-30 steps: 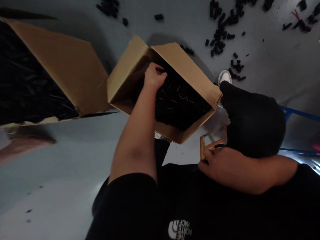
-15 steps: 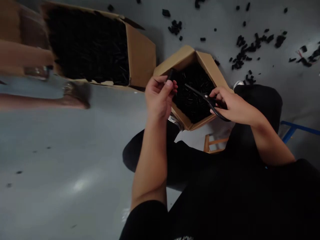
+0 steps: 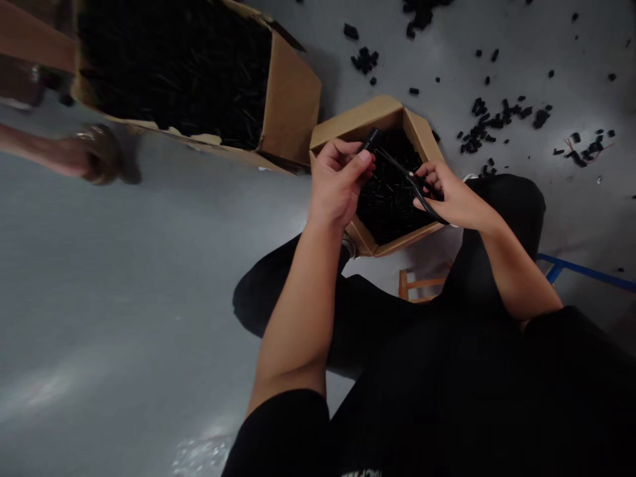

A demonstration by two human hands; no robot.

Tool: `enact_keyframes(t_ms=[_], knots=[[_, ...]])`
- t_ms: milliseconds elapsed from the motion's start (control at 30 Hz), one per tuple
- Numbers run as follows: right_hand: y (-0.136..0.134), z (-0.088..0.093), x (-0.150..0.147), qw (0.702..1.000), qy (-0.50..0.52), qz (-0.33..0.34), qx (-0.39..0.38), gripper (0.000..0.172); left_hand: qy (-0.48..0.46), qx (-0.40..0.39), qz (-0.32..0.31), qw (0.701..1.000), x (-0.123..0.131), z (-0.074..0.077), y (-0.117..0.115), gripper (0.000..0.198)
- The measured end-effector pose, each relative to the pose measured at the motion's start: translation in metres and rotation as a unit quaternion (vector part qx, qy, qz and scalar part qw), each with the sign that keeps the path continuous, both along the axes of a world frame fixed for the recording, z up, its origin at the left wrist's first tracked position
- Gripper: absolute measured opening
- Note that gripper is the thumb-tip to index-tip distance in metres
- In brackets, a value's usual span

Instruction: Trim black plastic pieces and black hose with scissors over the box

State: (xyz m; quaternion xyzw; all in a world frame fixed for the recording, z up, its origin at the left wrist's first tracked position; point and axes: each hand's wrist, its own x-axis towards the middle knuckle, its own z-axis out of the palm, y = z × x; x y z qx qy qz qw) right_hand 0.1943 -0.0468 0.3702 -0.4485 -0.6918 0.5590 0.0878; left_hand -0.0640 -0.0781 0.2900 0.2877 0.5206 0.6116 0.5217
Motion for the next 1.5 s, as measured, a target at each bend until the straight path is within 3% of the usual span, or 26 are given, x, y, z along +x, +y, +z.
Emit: enact_keyframes(t_ms=[300, 533, 733, 1000, 1300, 1500], knots=[[0.001, 0.001, 0.000, 1.000, 0.011, -0.003, -0.015, 0.054, -0.020, -0.011, -0.010, 1.000, 0.006, -0.002, -0.001, 0.055], [0.001, 0.003, 0.002, 1.000, 0.003, 0.016, -0.023, 0.045, -0.048, -0.024, -0.011, 0.999, 0.012, 0.004, 0.000, 0.044], [-0.001, -0.002, 0.003, 0.999, 0.034, -0.006, -0.024, 0.045, 0.024, 0.023, -0.039, 0.999, 0.018, 0.003, -0.001, 0.043], [-0.001, -0.013, 0.004, 0.996, 0.072, -0.031, -0.043, 0.051, 0.127, 0.086, -0.028, 0.988, 0.018, -0.002, 0.001, 0.055], [-0.006, -0.018, -0.001, 0.992, 0.102, -0.079, 0.009, 0.048, 0.084, 0.060, -0.051, 0.993, 0.024, 0.000, 0.004, 0.059], [-0.012, -0.021, -0.007, 0.991, 0.085, -0.082, 0.060, 0.049, 0.132, 0.085, -0.008, 0.988, 0.024, -0.003, 0.002, 0.055]])
